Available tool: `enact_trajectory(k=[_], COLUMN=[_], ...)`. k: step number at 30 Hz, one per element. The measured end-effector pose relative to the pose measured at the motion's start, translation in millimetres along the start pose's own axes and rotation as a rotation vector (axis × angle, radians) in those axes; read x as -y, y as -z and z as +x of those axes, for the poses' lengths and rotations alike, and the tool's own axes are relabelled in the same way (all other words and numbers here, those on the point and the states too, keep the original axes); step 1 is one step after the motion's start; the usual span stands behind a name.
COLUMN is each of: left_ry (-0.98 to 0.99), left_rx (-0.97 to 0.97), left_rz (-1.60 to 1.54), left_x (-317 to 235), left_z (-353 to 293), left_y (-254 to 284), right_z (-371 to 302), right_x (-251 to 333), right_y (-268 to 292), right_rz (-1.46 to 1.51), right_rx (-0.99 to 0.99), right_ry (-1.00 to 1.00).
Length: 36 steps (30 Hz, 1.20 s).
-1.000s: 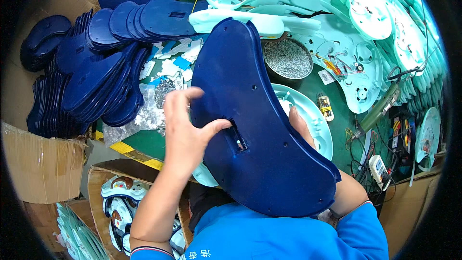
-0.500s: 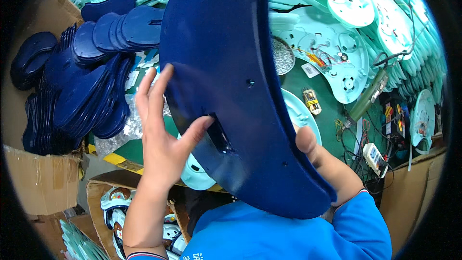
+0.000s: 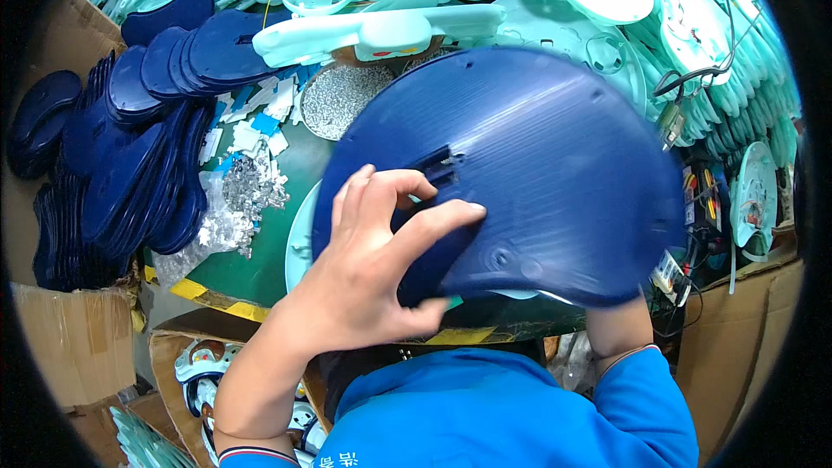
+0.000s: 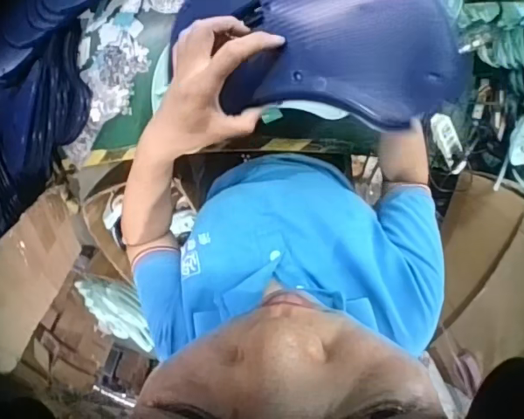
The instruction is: The person assembles blue plastic parts by attaching a white rectangular piece and securing it with screws using a green power drill. They then insert batteries into a compartment and place the assembled part into a box.
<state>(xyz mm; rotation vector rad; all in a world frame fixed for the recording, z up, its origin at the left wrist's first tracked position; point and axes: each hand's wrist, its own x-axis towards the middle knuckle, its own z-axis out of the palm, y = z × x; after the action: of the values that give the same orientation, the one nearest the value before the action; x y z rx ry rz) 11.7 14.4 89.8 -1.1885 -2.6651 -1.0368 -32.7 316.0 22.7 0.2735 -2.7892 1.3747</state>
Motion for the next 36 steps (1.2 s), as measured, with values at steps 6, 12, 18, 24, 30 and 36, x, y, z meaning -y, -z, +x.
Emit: enact_trajectory(k=[6,12,18,24,30,36], left_ry=[0.202,0.055,-0.079,-0.004,-0.152,0.037], left_rx=[0.023,-0.116,0.158,0.053,0.025,-0.226], left_rz=[0.304,0.349,-0.046,-0.074,0.064,-0.219], left_x=[46.8,45.7,32.3,38.5,48.4,-3.6], left_z=[-17.6,-27.9,-27.4,-22.8,-30.5,-47.3], left_y=[-36.8,-45.7,-54.9,-54.2,-73.4,-74.2], right_z=[3.8,23.9,53.9,77.3,80.8,82.0], right_x=[-59.1,-17.2,46.0,42.6,47.0,36.6], right_y=[-13.2,-9.4,-82.8,-107.2,-110.4,-114.2], right_rz=[-0.498,0.045,0.299,0.146,0.122,0.106], right_rx=[-0.142,-0.379,0.163,0.161,0.152,0.119], right_ry=[-0.233,0.155,0.269,0.437,0.445,0.497])
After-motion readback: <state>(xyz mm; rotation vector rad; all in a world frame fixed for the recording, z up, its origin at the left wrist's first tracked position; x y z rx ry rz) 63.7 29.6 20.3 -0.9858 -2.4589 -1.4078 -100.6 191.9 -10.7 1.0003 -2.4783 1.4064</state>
